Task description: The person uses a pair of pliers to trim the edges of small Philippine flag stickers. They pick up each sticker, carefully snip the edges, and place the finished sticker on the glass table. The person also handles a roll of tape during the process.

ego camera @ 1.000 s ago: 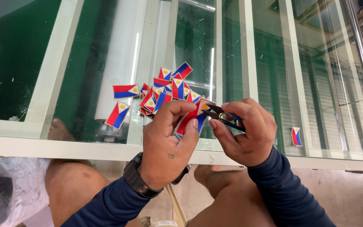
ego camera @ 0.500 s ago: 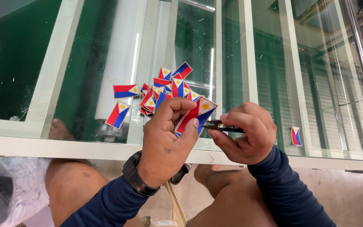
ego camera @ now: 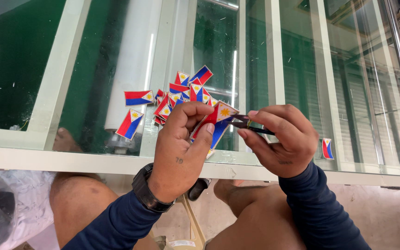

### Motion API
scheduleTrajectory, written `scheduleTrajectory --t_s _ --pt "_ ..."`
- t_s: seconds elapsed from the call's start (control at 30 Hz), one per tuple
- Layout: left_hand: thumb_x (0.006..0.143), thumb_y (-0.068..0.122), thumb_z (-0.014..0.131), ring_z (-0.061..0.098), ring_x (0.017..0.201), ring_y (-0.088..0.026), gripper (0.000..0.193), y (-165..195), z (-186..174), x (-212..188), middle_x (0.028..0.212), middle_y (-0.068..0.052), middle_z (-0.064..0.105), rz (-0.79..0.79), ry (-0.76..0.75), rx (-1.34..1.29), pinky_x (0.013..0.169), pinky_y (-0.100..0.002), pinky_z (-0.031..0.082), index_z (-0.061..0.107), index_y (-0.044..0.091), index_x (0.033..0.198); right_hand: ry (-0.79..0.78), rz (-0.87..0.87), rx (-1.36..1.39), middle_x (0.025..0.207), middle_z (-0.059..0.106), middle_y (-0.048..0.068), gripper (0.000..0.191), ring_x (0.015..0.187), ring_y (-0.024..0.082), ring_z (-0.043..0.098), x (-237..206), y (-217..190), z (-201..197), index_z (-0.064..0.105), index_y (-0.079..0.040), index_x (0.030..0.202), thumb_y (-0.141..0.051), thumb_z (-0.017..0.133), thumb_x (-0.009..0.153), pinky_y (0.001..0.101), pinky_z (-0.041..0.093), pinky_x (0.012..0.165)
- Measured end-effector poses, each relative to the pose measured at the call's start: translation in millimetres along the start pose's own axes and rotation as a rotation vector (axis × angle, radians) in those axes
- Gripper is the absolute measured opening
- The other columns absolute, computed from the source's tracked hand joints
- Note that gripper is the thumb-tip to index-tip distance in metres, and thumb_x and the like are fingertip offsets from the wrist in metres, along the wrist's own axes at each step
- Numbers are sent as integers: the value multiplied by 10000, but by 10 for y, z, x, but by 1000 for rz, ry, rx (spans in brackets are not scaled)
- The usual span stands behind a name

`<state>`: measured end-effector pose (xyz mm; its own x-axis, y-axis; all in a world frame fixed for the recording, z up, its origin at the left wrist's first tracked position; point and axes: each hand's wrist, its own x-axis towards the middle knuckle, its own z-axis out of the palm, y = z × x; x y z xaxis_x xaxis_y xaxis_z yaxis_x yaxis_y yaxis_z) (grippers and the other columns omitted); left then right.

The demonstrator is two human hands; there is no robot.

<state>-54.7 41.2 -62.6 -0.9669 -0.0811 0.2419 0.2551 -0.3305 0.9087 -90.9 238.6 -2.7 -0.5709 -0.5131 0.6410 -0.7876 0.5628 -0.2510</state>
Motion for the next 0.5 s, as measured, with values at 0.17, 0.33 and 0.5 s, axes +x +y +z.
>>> scheduleTrajectory --t_s 0.17,0.33,0.5 --pt "1001 -2 624 696 1055 -118 241 19 22 -27 1133 -99 725 18 28 124 885 -255 581 579 14 1237 27 -22 -51 983 685 113 364 827 181 685 10 -44 35 677 -14 1117 -36 921 847 267 537 653" --pt "1003 -4 607 697 1035 -106 237 13 21 -27 1129 -94 735 12 21 123 855 -250 583 575 15 1237 -11 -62 -47 952 691 103 370 796 187 659 16 -28 53 687 -26 1082 -50 931 805 301 519 686" --pt "1051 -18 553 671 1079 -111 220 15 -9 -39 1165 -104 719 95 7 112 955 -264 554 565 10 1269 -18 -17 55 974 685 107 375 811 173 664 -2 -12 40 677 -11 1087 -43 914 799 277 542 695"
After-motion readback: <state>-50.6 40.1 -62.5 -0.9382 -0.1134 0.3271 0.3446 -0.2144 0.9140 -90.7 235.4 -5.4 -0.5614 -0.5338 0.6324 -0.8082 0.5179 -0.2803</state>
